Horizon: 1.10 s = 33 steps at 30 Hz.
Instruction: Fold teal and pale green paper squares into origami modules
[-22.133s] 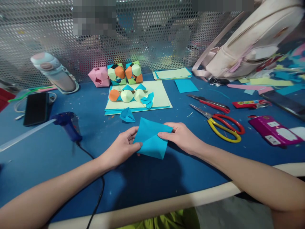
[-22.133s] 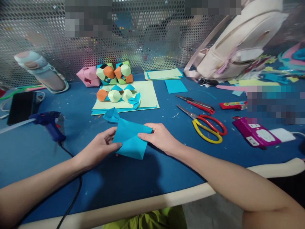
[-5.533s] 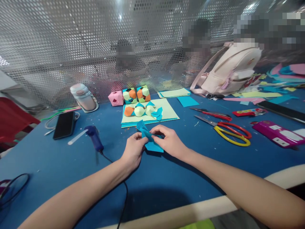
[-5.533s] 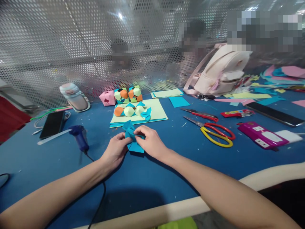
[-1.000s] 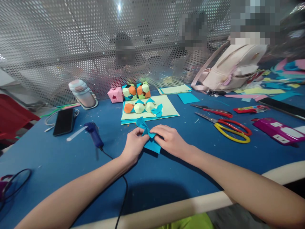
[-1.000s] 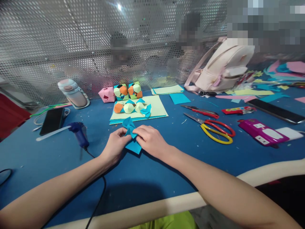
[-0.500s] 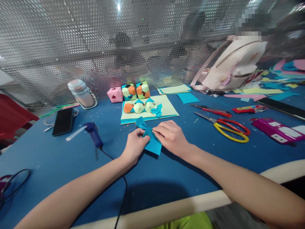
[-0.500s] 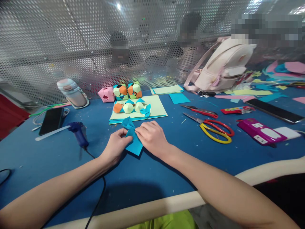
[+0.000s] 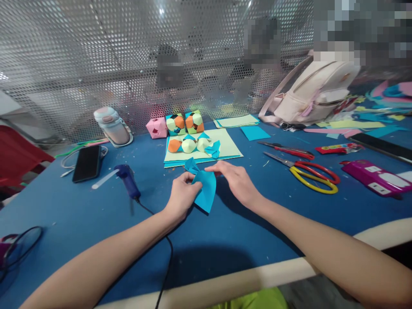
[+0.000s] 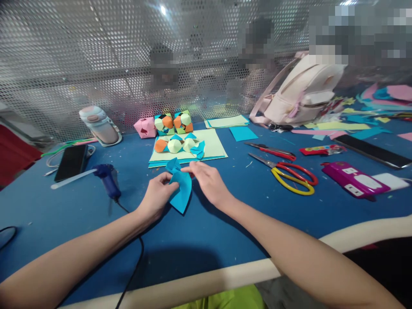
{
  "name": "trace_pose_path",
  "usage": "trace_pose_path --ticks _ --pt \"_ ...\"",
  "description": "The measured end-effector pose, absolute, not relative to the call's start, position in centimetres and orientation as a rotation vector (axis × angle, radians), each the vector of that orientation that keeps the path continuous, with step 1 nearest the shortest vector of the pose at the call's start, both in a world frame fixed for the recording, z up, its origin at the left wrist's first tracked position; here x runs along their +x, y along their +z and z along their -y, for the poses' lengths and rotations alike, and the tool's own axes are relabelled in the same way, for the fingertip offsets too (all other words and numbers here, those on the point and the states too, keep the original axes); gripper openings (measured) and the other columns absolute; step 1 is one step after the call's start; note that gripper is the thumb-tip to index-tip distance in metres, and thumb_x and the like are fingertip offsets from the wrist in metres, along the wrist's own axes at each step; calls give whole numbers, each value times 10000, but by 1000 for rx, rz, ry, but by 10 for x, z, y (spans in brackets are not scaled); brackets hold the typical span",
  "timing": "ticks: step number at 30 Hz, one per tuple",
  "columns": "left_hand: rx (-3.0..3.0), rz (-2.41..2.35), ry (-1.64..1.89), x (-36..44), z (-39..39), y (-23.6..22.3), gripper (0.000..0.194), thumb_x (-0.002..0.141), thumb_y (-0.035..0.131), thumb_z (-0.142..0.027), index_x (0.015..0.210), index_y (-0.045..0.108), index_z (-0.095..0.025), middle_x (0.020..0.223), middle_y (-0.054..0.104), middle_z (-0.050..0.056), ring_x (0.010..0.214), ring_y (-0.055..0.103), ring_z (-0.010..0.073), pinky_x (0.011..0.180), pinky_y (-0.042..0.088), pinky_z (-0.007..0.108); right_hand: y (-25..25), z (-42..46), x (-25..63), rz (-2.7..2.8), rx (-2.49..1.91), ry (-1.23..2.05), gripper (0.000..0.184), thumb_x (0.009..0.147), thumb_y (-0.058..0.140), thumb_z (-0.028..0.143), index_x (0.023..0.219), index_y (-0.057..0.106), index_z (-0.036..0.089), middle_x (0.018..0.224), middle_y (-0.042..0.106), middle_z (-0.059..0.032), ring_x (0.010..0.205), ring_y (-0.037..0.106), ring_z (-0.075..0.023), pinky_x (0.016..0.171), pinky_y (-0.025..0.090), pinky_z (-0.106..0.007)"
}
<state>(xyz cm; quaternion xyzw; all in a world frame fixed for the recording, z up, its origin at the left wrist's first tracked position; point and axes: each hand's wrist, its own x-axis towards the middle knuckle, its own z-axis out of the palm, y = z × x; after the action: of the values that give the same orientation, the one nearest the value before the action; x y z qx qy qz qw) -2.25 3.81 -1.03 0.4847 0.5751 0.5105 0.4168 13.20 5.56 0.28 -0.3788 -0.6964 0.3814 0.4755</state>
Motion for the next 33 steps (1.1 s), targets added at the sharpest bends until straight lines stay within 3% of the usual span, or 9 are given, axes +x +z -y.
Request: trace_pose_path --ticks 5,9,11,15,17,21,24,27,33 --pt "1240 -1452 1261 -23 -38 -11 36 568 579 -146 581 549 -160 535 510 -50 499 409 83 464 328 197 0 -65 127 1326 -940 1514 348 700 672 505 822 730 185 731 651 -23 703 555 -155 728 423 -322" --pt "1245 -1445 1268 -23 -39 -11 28 573 576 -150 592 556 -160 562 532 -44 518 428 87 481 343 200 -3 -65 126 1226 -906 1693 515 708 580 640 786 737 156 730 666 -54 707 558 -161 718 415 -319" --pt "1243 -1437 1265 -23 -38 -11 30 575 575 -155 592 552 -164 549 524 -49 504 419 84 472 335 199 -3 -65 126 1211 -933 1679 513 691 598 637 779 736 151 723 667 -57 704 555 -161 712 411 -316" --pt "1242 -1420 1267 -22 -36 -7 37 572 580 -157 577 544 -165 535 513 -57 489 407 77 466 324 194 -4 -64 125 1385 -1005 1509 363 585 769 454 808 725 171 790 677 -23 772 551 -157 770 397 -305" --pt "1242 -1418 1270 -21 -35 -7 39 569 586 -156 575 548 -163 535 512 -57 489 407 77 470 324 195 -5 -63 125 1427 -984 1501 362 653 711 496 810 718 169 799 679 -26 787 556 -163 772 399 -307" --pt "1227 -1419 1263 -22 -37 -10 49 574 590 -160 588 544 -168 521 504 -58 477 404 83 465 323 203 -9 -65 125 1375 -894 1618 527 811 460 612 746 697 146 711 664 -44 702 565 -162 702 418 -314" --pt "1223 -1414 1271 -22 -37 -11 44 573 591 -156 590 551 -166 540 524 -52 494 427 88 481 343 205 -10 -65 125 1397 -938 1559 406 775 568 527 719 686 143 709 662 -31 697 556 -150 705 417 -305" --pt "1225 -1406 1283 -22 -37 -10 36 571 592 -154 592 565 -162 569 551 -45 521 447 91 501 356 205 -9 -64 124 1508 -968 1449 278 759 622 414 815 707 155 833 680 -35 805 570 -156 779 415 -304" --pt "1240 -1386 1286 -22 -36 -10 44 591 610 -171 599 570 -154 580 538 -42 554 441 92 518 354 201 -8 -61 126 1814 -1005 1137 255 787 594 337 919 701 148 902 660 -59 805 590 -160 743 447 -301"
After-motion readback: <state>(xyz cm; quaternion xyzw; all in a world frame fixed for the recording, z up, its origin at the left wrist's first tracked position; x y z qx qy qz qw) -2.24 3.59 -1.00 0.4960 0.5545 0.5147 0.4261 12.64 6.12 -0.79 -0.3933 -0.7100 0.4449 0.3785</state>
